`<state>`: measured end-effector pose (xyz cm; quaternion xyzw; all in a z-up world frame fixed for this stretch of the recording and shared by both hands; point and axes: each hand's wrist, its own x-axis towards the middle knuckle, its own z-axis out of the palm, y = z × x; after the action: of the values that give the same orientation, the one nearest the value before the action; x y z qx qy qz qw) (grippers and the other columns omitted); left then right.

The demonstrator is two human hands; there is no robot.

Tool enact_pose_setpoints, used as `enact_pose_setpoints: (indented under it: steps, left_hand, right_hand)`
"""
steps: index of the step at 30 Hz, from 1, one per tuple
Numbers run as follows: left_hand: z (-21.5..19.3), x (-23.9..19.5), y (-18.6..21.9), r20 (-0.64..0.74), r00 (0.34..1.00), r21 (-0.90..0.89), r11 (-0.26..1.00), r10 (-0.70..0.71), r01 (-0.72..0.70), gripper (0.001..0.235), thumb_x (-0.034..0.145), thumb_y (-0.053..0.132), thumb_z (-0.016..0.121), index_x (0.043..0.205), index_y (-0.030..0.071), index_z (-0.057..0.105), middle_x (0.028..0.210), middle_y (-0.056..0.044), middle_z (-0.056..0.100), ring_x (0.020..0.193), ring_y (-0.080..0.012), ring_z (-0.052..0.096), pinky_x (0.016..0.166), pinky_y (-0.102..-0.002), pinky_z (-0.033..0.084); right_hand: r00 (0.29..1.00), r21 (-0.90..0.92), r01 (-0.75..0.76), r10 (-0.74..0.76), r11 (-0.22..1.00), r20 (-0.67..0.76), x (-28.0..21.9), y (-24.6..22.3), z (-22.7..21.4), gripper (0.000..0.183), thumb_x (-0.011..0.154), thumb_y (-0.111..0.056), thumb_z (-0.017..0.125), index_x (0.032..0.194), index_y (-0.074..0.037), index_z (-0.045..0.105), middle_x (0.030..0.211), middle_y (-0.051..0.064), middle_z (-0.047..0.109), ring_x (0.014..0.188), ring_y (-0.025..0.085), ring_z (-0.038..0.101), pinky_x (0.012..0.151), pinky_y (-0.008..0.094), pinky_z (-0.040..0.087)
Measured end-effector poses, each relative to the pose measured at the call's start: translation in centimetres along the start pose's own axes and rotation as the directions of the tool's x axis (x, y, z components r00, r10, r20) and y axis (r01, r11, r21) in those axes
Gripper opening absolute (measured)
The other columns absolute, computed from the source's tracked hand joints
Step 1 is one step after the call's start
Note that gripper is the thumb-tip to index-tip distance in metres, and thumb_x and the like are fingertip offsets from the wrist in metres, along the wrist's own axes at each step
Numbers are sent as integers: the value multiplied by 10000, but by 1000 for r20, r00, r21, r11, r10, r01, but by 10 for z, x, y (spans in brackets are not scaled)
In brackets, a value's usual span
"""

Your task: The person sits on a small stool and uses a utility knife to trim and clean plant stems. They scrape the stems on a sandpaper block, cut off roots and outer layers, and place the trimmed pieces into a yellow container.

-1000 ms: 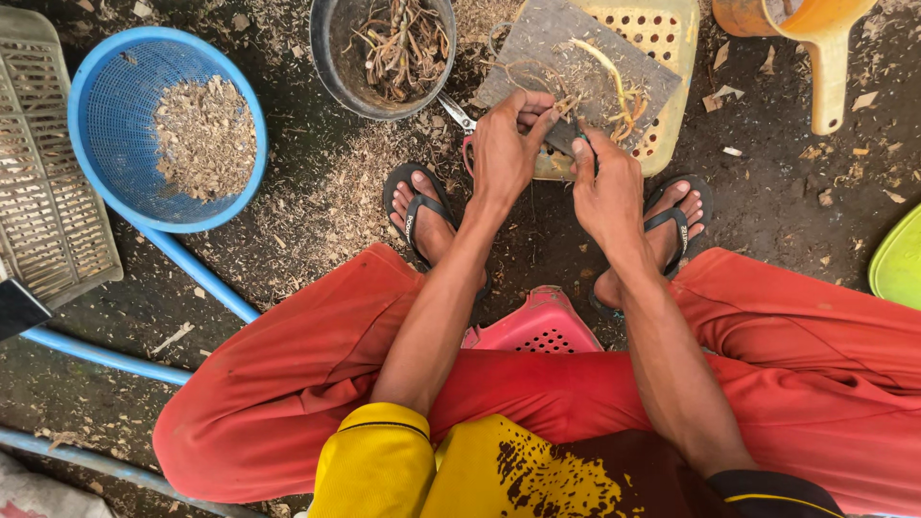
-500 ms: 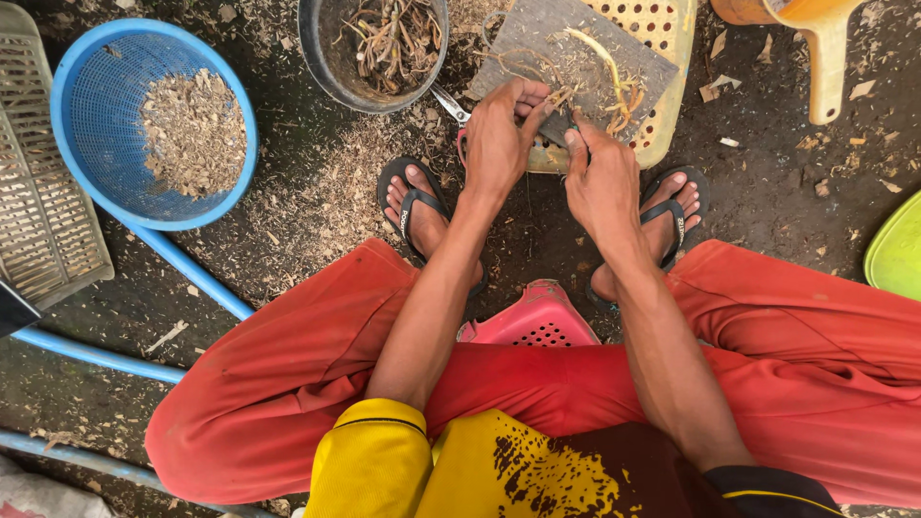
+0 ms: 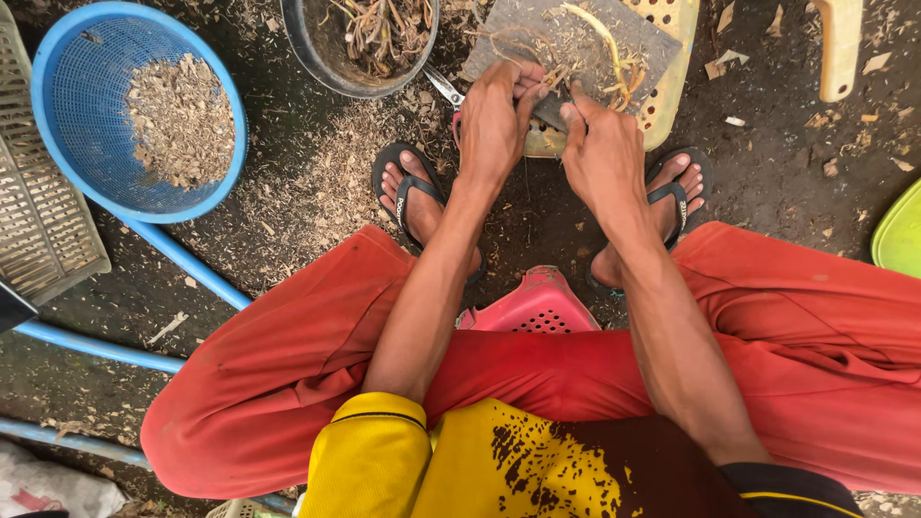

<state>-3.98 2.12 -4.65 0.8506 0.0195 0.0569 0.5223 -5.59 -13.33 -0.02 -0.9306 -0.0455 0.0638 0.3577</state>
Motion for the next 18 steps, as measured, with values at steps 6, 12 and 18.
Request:
enact_pose_setpoints:
  steps: [6, 12, 18]
  left_hand:
    - [0, -4, -2, -6, 1000, 8, 1000, 22, -22, 147, 893, 31, 752, 1024, 0, 693, 950, -118, 726, 827, -219, 731, 765, -345, 581]
    - [1, 0, 3, -9, 999, 91, 995, 35, -34, 136, 910, 49, 747, 1026, 15, 685, 941, -109, 717, 816, -221, 717, 762, -354, 562]
    - [-2, 1, 1, 48, 999, 66, 998, -14, 10, 149, 899, 58, 746, 1034, 20, 694, 962, -107, 719, 808, -200, 717, 737, -345, 581]
  right_hand:
    - [1000, -36, -9, 9, 999, -6, 1, -3, 7, 356, 1025, -110, 596, 1347, 29, 652, 774, 311, 650, 729, 488, 671, 661, 545, 519]
    - [1000, -39, -13, 14, 999, 7, -8, 2, 4, 358, 1044, -143, 597, 1363, 13, 647, 775, 313, 656, 741, 501, 666, 680, 563, 520]
    - [999, -40, 13, -11, 999, 32, -18, 1, -17, 309, 1029, -201, 670, 1270, -8, 690, 848, 290, 682, 785, 492, 671, 710, 548, 523]
